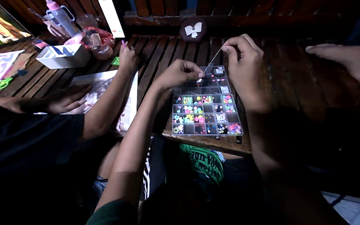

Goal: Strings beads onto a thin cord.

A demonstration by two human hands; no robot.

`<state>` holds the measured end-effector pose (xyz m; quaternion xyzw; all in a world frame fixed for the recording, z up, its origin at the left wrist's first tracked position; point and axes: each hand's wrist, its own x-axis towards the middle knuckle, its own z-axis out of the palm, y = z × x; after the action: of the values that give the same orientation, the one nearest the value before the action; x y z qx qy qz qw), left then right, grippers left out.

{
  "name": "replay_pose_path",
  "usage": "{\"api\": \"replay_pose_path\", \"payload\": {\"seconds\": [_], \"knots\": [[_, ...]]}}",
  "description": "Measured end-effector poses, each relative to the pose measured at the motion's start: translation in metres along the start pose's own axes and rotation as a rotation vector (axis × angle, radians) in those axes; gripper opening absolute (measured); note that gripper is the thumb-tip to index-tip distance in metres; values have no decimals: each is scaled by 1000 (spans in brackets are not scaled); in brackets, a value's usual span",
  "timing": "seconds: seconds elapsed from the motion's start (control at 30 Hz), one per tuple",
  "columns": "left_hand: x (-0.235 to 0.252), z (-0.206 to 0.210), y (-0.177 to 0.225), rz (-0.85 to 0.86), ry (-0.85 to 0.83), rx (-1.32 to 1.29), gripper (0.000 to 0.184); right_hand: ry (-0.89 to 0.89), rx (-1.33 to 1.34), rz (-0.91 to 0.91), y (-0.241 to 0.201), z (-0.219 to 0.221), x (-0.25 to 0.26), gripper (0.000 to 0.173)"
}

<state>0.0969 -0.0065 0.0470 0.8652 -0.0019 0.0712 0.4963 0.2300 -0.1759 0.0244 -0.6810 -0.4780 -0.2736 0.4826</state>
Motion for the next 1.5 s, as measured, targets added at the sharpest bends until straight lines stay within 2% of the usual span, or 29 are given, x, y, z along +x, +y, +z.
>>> {"api": "replay_pose_path", "payload": {"seconds": [0.1,0.2,0.3,0.4,0.53,0.6,0.7,0.8,0.87,0.97,1.07,1.5], "knots": [[-1,4,10,28,-11,-94,10,41,5,-29,5,3,-1,18],[2,15,36,-9,52,-199,11,100,140,44,12,11,-5,19],[16,30,58,-74,198,-298,17,92,395,228,4,23,-13,19],[34,39,58,-75,345,-346,16,44,508,648,-24,30,-12,18],[46,36,38,-78,502,-165,14,-162,583,798,-34,30,-10,12],[45,30,25,-77,534,-94,15,-212,669,796,-35,29,-10,7],[42,25,11,-112,584,-72,16,-304,761,820,-37,26,-9,11],[40,24,2,-126,590,-64,14,-318,559,707,-40,26,-10,13],[37,24,-2,-122,585,-53,13,-296,352,552,-34,25,-10,16],[29,23,-2,-115,547,-92,14,-179,205,412,-25,19,-8,19],[23,25,-2,-107,508,-110,14,-90,169,372,-20,14,-4,18],[15,30,6,-104,493,-104,18,-2,168,250,-11,13,-4,17]]}}
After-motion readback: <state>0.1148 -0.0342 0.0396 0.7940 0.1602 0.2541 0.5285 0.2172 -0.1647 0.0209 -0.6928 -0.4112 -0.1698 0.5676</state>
